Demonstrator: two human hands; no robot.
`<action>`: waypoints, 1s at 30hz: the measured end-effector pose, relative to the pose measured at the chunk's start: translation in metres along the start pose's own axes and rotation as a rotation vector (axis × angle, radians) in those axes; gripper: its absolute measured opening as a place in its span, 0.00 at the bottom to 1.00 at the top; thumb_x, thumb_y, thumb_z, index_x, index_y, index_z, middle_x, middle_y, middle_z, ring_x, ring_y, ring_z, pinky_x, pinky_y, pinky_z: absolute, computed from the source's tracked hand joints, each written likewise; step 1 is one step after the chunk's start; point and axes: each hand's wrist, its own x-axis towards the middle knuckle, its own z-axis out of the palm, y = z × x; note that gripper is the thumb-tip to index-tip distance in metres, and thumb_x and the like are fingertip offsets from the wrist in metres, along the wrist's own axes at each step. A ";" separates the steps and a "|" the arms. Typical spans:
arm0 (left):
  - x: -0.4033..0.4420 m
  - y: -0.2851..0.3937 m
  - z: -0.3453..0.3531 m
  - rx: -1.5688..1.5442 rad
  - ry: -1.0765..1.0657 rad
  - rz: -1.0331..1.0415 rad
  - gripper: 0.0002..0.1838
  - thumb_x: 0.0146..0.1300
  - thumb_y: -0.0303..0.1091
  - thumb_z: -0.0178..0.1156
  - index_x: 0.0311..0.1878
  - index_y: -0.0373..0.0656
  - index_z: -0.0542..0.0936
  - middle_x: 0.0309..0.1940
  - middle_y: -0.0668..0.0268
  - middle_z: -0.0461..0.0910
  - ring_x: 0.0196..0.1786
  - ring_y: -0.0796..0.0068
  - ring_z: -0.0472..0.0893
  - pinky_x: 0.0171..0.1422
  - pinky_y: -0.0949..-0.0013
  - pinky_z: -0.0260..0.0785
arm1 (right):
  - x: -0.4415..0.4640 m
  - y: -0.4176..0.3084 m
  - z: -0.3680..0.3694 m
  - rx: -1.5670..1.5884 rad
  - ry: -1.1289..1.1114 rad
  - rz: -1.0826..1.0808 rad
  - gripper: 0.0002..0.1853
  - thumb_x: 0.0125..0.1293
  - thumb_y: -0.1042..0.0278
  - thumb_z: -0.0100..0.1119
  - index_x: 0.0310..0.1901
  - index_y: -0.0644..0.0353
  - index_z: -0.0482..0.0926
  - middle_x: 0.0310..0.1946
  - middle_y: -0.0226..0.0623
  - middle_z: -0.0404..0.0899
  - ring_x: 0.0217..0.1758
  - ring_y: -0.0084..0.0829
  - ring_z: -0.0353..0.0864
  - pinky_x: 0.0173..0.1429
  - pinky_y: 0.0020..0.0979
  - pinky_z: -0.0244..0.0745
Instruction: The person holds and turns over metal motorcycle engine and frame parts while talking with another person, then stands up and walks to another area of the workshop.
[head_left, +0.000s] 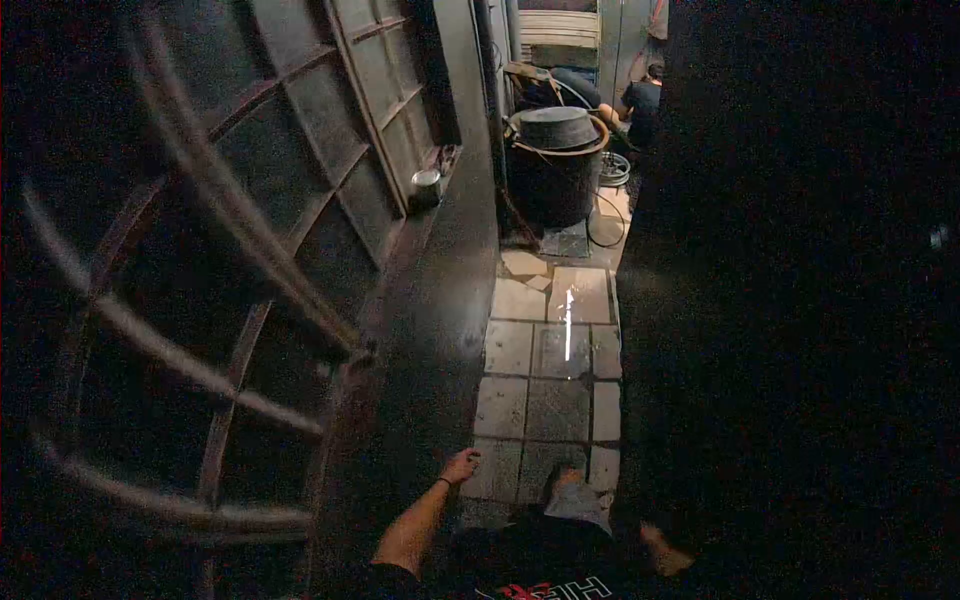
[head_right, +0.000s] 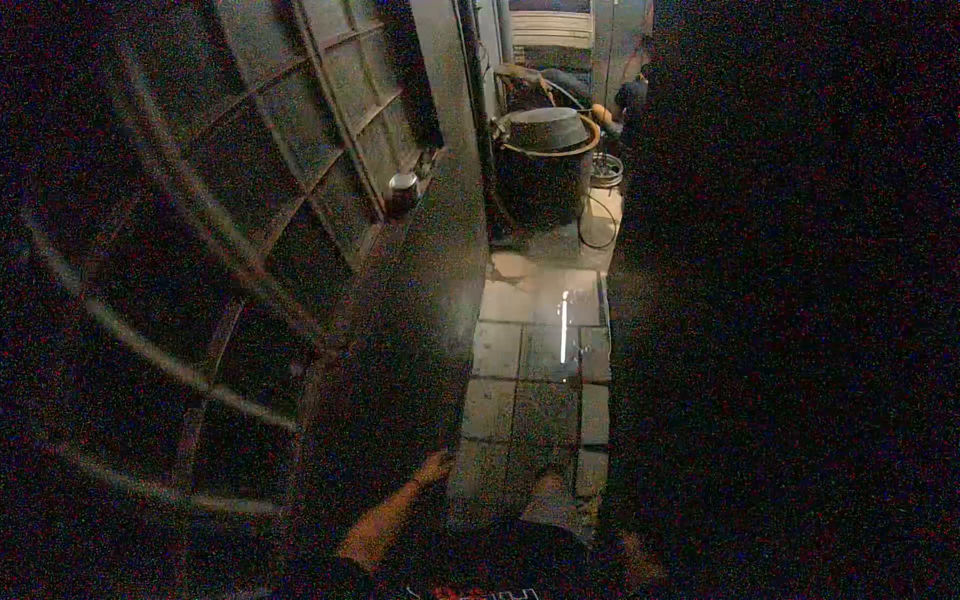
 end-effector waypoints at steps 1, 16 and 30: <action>0.032 0.023 -0.017 0.009 -0.022 -0.034 0.24 0.67 0.43 0.59 0.63 0.42 0.75 0.51 0.55 0.82 0.50 0.56 0.82 0.50 0.53 0.75 | 0.009 0.004 -0.003 0.046 0.003 0.073 0.23 0.74 0.54 0.49 0.60 0.65 0.74 0.51 0.51 0.79 0.48 0.39 0.81 0.46 0.44 0.77; 0.330 0.183 -0.077 0.165 -0.041 -0.329 0.20 0.68 0.43 0.59 0.57 0.41 0.78 0.44 0.58 0.84 0.38 0.64 0.85 0.46 0.58 0.78 | 0.386 -0.543 -0.021 0.260 0.047 -0.685 0.20 0.71 0.50 0.58 0.51 0.59 0.77 0.29 0.32 0.77 0.28 0.25 0.74 0.27 0.30 0.68; 0.753 0.304 -0.251 0.656 0.029 0.085 0.16 0.65 0.42 0.60 0.51 0.42 0.79 0.36 0.62 0.83 0.38 0.61 0.83 0.46 0.56 0.75 | 0.440 -1.069 -0.049 0.564 -0.472 -0.279 0.23 0.75 0.56 0.54 0.67 0.46 0.63 0.44 0.33 0.81 0.37 0.28 0.80 0.36 0.32 0.76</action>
